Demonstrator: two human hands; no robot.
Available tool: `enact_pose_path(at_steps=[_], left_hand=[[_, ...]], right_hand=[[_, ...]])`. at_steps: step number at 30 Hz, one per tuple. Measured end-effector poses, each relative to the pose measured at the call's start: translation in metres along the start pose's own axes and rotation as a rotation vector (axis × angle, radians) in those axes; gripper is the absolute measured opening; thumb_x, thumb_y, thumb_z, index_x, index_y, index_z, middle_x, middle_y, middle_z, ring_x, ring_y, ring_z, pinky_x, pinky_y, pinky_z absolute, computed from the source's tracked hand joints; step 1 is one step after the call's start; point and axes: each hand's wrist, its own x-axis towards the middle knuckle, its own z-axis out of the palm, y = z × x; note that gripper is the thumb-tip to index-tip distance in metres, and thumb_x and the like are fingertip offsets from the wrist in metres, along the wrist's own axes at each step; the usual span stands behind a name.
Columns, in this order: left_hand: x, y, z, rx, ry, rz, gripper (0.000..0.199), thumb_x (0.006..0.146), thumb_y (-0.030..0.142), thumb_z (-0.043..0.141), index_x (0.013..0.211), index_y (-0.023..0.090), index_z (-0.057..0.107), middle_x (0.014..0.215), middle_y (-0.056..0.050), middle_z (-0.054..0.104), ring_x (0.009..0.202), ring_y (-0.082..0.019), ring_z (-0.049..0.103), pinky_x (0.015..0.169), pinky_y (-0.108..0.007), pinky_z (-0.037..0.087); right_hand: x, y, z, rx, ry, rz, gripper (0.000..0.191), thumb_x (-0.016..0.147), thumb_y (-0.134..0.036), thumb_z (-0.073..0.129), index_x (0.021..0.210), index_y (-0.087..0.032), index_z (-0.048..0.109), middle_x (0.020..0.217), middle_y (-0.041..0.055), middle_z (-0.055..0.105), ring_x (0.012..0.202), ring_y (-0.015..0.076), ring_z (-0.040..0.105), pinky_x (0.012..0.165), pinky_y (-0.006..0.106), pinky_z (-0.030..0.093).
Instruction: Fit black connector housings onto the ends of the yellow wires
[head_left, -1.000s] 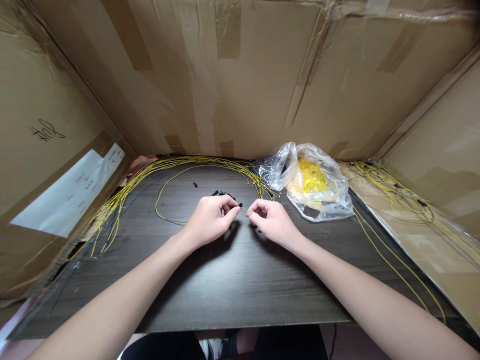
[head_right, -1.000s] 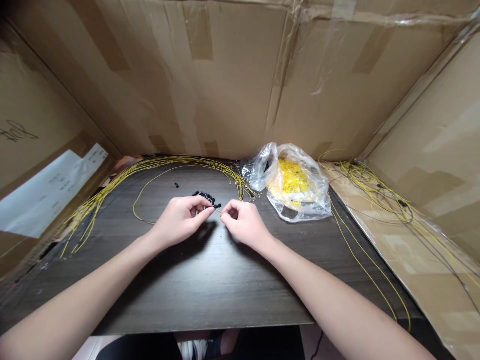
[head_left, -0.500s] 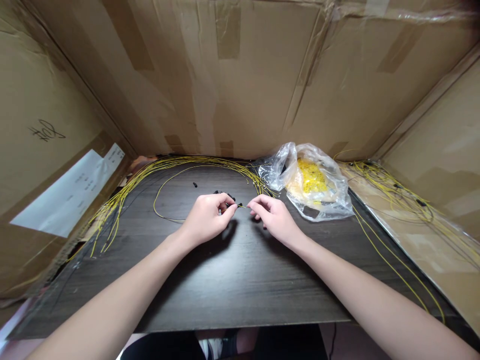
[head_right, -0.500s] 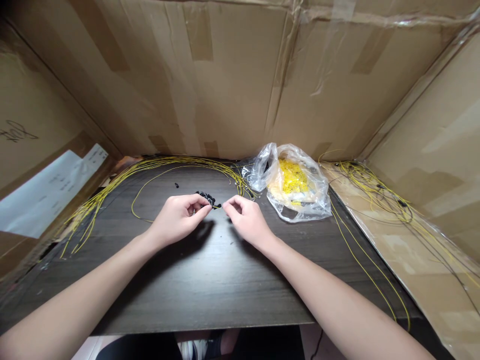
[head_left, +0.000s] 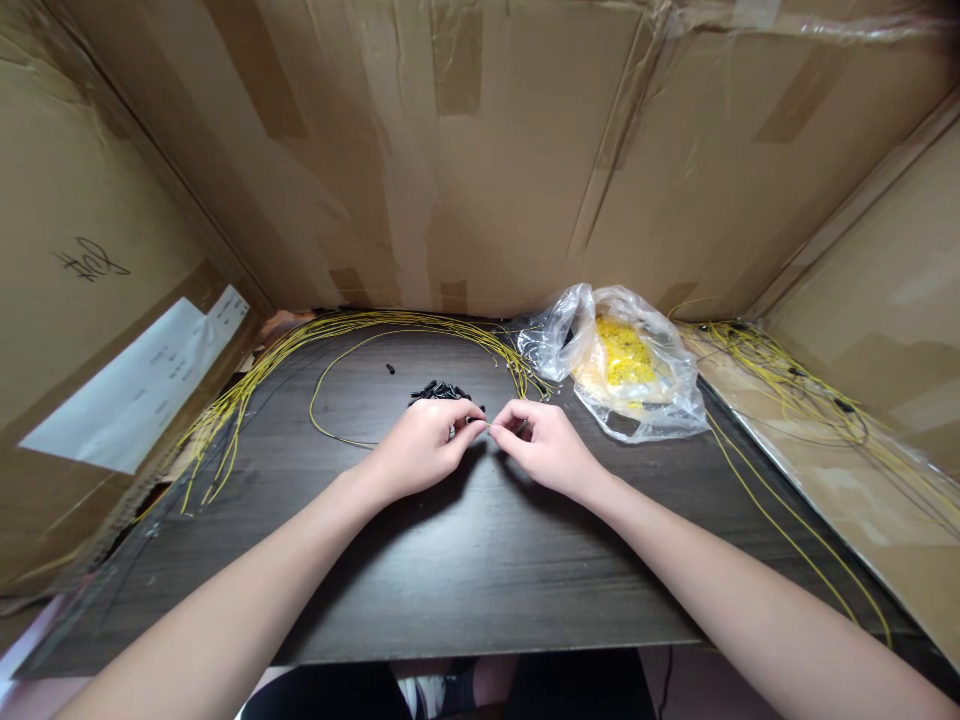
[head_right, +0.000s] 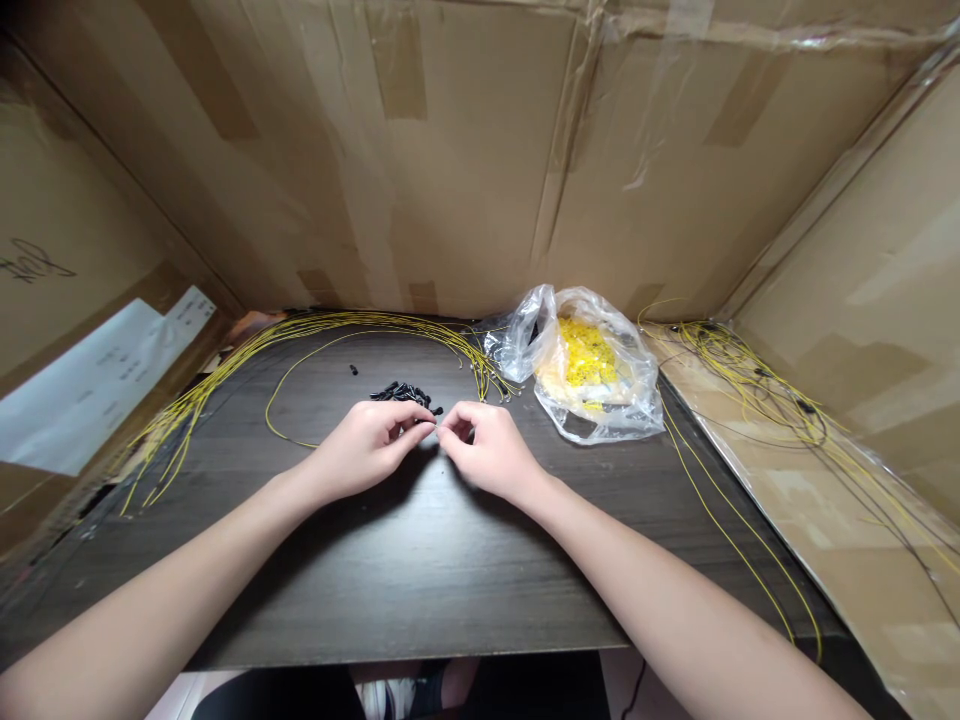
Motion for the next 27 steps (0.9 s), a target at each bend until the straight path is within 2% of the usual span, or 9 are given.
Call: enact_pose_path(at_steps=[3,8,11,13,16,18,20,23,27], left_hand=[[0.001,-0.002,0.0,0.005,0.01,-0.018,0.018,0.092,0.024,0.053,0.093,0.018,0.069,0.085,-0.004,0.073,0.075,-0.016,0.065,0.067,-0.026,0.044],[0.003,-0.011,-0.005,0.072,0.057,-0.123,0.018,0.091,0.027,0.054,0.09,0.019,0.07,0.083,-0.004,0.073,0.07,-0.017,0.064,0.062,-0.027,0.042],[0.003,-0.017,-0.008,0.112,0.043,-0.128,0.019,0.092,0.028,0.053,0.089,0.02,0.071,0.085,-0.005,0.073,0.072,-0.018,0.064,0.062,-0.027,0.042],[0.002,-0.018,-0.009,0.123,0.023,-0.105,0.02,0.092,0.028,0.052,0.091,0.021,0.071,0.087,-0.006,0.072,0.076,-0.019,0.065,0.065,-0.027,0.043],[0.002,-0.017,-0.009,0.109,-0.02,-0.051,0.02,0.092,0.026,0.052,0.092,0.02,0.071,0.09,-0.007,0.072,0.08,-0.02,0.065,0.069,-0.028,0.045],[0.001,-0.014,-0.009,0.096,-0.055,-0.006,0.021,0.093,0.024,0.051,0.092,0.019,0.071,0.091,-0.007,0.071,0.081,-0.019,0.064,0.071,-0.029,0.045],[0.0,-0.01,-0.008,0.092,-0.079,0.035,0.021,0.094,0.023,0.049,0.094,0.019,0.07,0.091,-0.007,0.071,0.082,-0.019,0.064,0.073,-0.029,0.045],[-0.002,-0.006,-0.006,0.098,-0.112,0.072,0.022,0.095,0.022,0.047,0.096,0.019,0.069,0.091,-0.007,0.069,0.083,-0.019,0.063,0.076,-0.03,0.045],[-0.003,-0.004,-0.003,0.101,-0.133,0.093,0.023,0.095,0.021,0.046,0.096,0.019,0.069,0.089,-0.007,0.068,0.082,-0.019,0.062,0.075,-0.029,0.045]], right_hand=[[0.0,-0.001,-0.001,0.005,0.001,0.04,0.011,0.078,-0.019,0.057,0.068,-0.018,0.06,0.066,-0.0004,0.062,0.061,0.0132,0.054,0.058,0.024,0.04],[0.0,-0.002,-0.002,0.024,0.085,0.056,0.012,0.075,-0.017,0.055,0.063,-0.018,0.055,0.062,-0.0012,0.057,0.06,0.0129,0.051,0.058,0.025,0.039],[0.0,-0.001,-0.004,0.042,0.091,0.055,0.013,0.074,-0.018,0.056,0.061,-0.018,0.054,0.061,-0.0009,0.057,0.06,0.013,0.05,0.058,0.025,0.039],[0.001,0.001,-0.007,0.112,0.05,0.07,0.018,0.079,-0.024,0.055,0.063,-0.018,0.058,0.063,0.0006,0.058,0.062,0.0138,0.053,0.058,0.025,0.039],[0.004,0.005,-0.01,0.322,-0.007,0.164,0.041,0.092,-0.044,0.042,0.073,-0.016,0.065,0.067,0.0047,0.062,0.063,0.015,0.057,0.05,0.024,0.037],[0.005,0.007,-0.01,0.385,-0.014,0.207,0.05,0.093,-0.053,0.038,0.077,-0.016,0.067,0.069,0.006,0.063,0.062,0.0149,0.057,0.047,0.024,0.036],[0.006,0.008,-0.01,0.307,-0.03,0.185,0.042,0.09,-0.05,0.048,0.075,-0.016,0.067,0.067,0.0046,0.063,0.061,0.0141,0.056,0.05,0.024,0.038],[0.005,0.007,-0.007,0.117,-0.092,0.112,0.025,0.083,-0.037,0.061,0.071,-0.016,0.065,0.065,0.0018,0.063,0.061,0.0129,0.055,0.058,0.025,0.041],[0.003,0.006,-0.003,0.056,-0.146,0.055,0.016,0.082,-0.027,0.059,0.073,-0.017,0.066,0.068,0.0009,0.065,0.061,0.0122,0.054,0.059,0.024,0.041]])
